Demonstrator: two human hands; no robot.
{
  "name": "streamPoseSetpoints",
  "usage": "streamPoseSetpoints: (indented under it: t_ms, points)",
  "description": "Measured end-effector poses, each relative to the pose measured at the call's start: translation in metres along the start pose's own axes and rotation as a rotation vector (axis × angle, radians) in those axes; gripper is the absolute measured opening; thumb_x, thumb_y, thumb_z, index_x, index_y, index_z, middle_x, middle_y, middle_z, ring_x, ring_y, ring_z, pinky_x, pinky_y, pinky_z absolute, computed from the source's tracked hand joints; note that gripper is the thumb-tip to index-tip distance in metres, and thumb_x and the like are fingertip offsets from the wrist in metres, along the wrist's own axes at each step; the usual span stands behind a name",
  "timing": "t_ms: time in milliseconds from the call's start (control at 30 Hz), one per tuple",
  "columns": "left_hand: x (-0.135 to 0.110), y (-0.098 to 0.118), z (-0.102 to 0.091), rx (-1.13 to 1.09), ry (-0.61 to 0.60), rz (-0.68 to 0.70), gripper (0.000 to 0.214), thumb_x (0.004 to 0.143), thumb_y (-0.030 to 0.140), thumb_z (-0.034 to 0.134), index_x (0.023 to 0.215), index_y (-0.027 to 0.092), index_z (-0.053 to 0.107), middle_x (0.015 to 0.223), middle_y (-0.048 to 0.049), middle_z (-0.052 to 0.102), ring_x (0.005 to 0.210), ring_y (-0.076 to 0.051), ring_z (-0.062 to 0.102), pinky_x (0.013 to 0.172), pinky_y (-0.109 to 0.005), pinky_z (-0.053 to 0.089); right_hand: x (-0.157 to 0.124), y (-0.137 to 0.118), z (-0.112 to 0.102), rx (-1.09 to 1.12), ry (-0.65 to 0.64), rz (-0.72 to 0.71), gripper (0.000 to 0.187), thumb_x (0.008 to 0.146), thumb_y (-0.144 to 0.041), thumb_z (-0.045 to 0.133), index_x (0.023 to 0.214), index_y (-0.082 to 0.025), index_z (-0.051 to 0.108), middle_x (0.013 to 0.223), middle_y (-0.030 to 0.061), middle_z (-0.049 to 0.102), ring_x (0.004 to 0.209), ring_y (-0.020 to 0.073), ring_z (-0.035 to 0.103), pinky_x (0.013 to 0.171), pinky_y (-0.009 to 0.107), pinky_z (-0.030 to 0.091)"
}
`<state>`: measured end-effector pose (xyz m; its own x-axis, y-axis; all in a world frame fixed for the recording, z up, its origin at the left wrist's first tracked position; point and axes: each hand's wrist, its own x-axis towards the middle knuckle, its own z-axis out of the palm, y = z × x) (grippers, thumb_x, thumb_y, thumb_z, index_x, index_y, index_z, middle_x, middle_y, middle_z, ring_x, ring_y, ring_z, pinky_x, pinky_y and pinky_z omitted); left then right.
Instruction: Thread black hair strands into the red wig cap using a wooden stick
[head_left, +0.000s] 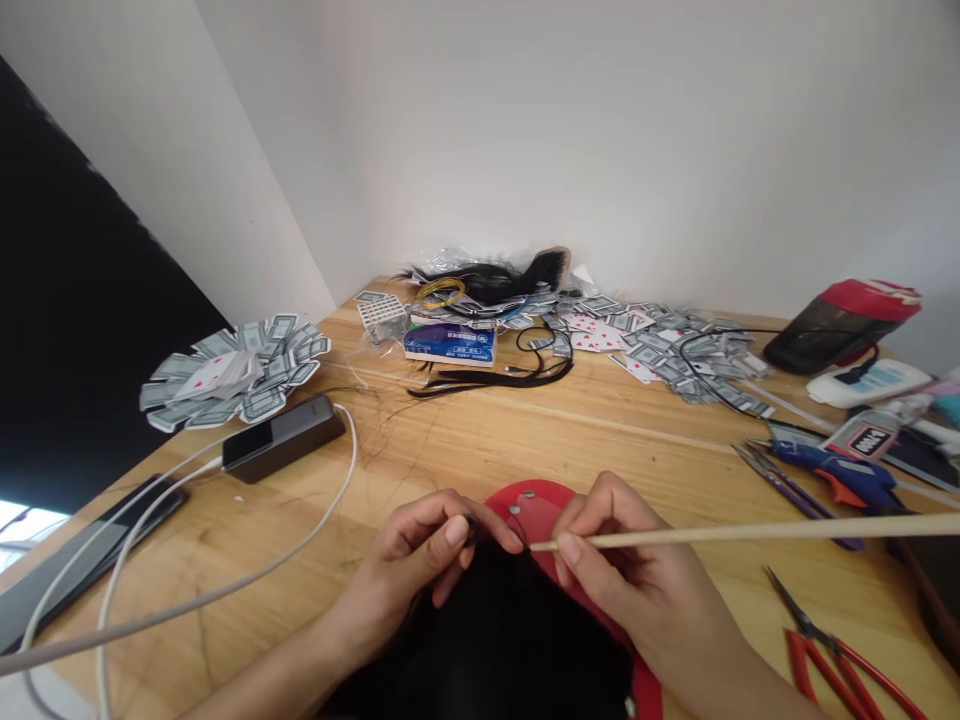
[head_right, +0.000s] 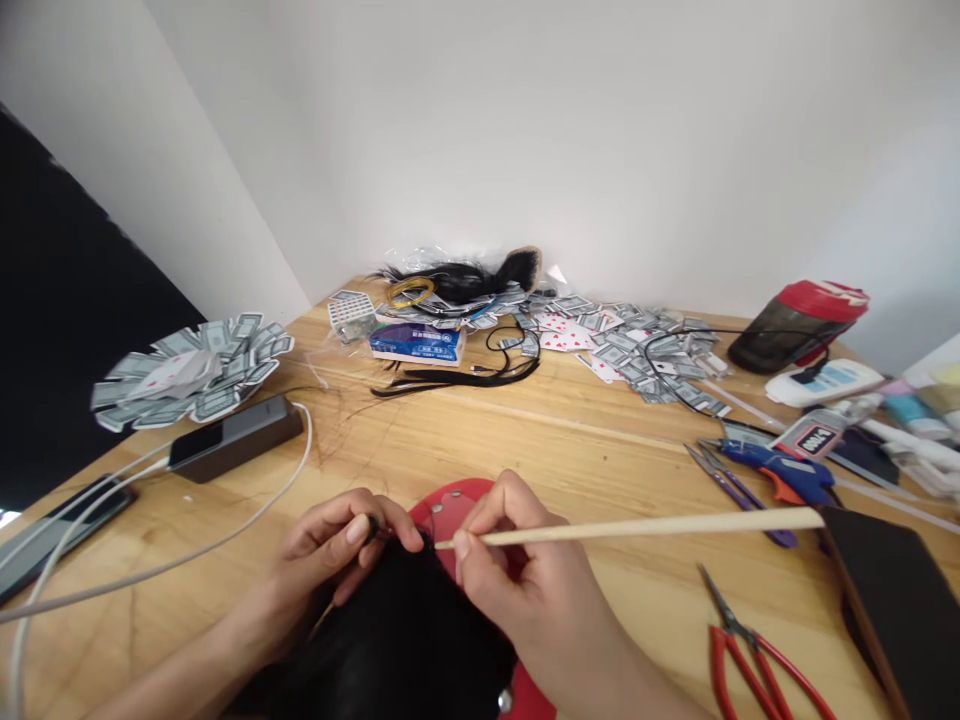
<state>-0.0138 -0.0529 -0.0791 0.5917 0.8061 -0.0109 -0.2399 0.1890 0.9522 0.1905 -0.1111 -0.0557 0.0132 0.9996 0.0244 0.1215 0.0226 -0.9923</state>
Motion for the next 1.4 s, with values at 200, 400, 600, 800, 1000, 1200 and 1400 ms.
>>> streamPoseSetpoints:
  t_ms: [200,400,600,800,1000,1200,1400]
  points:
    - [0.002,0.002,0.001,-0.042,0.004,-0.019,0.034,0.093,0.042,0.061,0.073,0.014,0.058,0.093,-0.0059,0.073,0.042,-0.001,0.030,0.047,-0.022,0.024,0.001,0.001,-0.003,-0.005,-0.041,0.002,0.022,0.094,-0.034,0.055,0.075,-0.024,0.050,0.065,-0.0030,0.052,0.056,0.0137,0.045,0.052,0.025,0.038]
    - [0.002,0.001,0.001,-0.063,0.021,-0.017,0.032,0.094,0.040,0.060,0.075,0.014,0.057,0.094,-0.0059,0.073,0.040,0.001,0.029,0.045,-0.022,0.020,0.001,0.003,-0.006,-0.008,-0.088,0.017,0.020,0.095,-0.032,0.052,0.077,-0.025,0.049,0.067,-0.0029,0.055,0.059,0.0139,0.048,0.052,0.024,0.038]
    - [0.003,0.001,0.003,-0.071,0.039,-0.047,0.035,0.093,0.043,0.060,0.074,0.014,0.055,0.091,-0.0042,0.072,0.040,0.001,0.029,0.046,-0.022,0.019,0.001,0.002,-0.008,0.030,-0.102,0.030,0.022,0.096,-0.035,0.053,0.078,-0.024,0.049,0.067,-0.0029,0.055,0.056,0.0124,0.047,0.051,0.024,0.038]
    - [0.004,0.002,0.005,-0.041,0.058,-0.043,0.036,0.094,0.041,0.059,0.072,0.014,0.054,0.085,-0.0038,0.071,0.041,0.000,0.027,0.046,-0.022,0.021,0.003,0.000,-0.006,0.082,-0.079,0.061,0.029,0.094,-0.045,0.056,0.076,-0.023,0.049,0.063,-0.0024,0.058,0.053,0.0126,0.048,0.047,0.024,0.036]
    - [0.005,0.001,0.004,-0.047,0.059,-0.031,0.034,0.093,0.041,0.060,0.073,0.014,0.055,0.087,-0.0048,0.072,0.040,0.000,0.028,0.045,-0.022,0.020,0.004,0.000,-0.006,0.066,-0.089,0.041,0.030,0.096,-0.045,0.054,0.076,-0.023,0.049,0.064,-0.0029,0.058,0.053,0.0120,0.045,0.050,0.024,0.035]
    - [0.002,0.000,0.002,-0.035,0.043,-0.001,0.032,0.095,0.040,0.058,0.075,0.014,0.057,0.089,-0.0048,0.072,0.040,0.001,0.030,0.044,-0.020,0.021,0.002,0.000,-0.005,0.011,-0.103,0.017,0.026,0.097,-0.042,0.052,0.078,-0.024,0.049,0.067,-0.0034,0.053,0.057,0.0130,0.044,0.052,0.024,0.036]
    - [-0.005,0.008,0.004,0.190,0.028,0.107,0.025,0.098,0.036,0.054,0.086,0.018,0.067,0.094,-0.0056,0.071,0.047,-0.003,0.039,0.041,-0.019,0.024,0.000,0.001,-0.004,-0.033,-0.092,-0.001,0.025,0.098,-0.041,0.051,0.079,-0.024,0.051,0.069,-0.0028,0.052,0.059,0.0135,0.044,0.053,0.025,0.037]
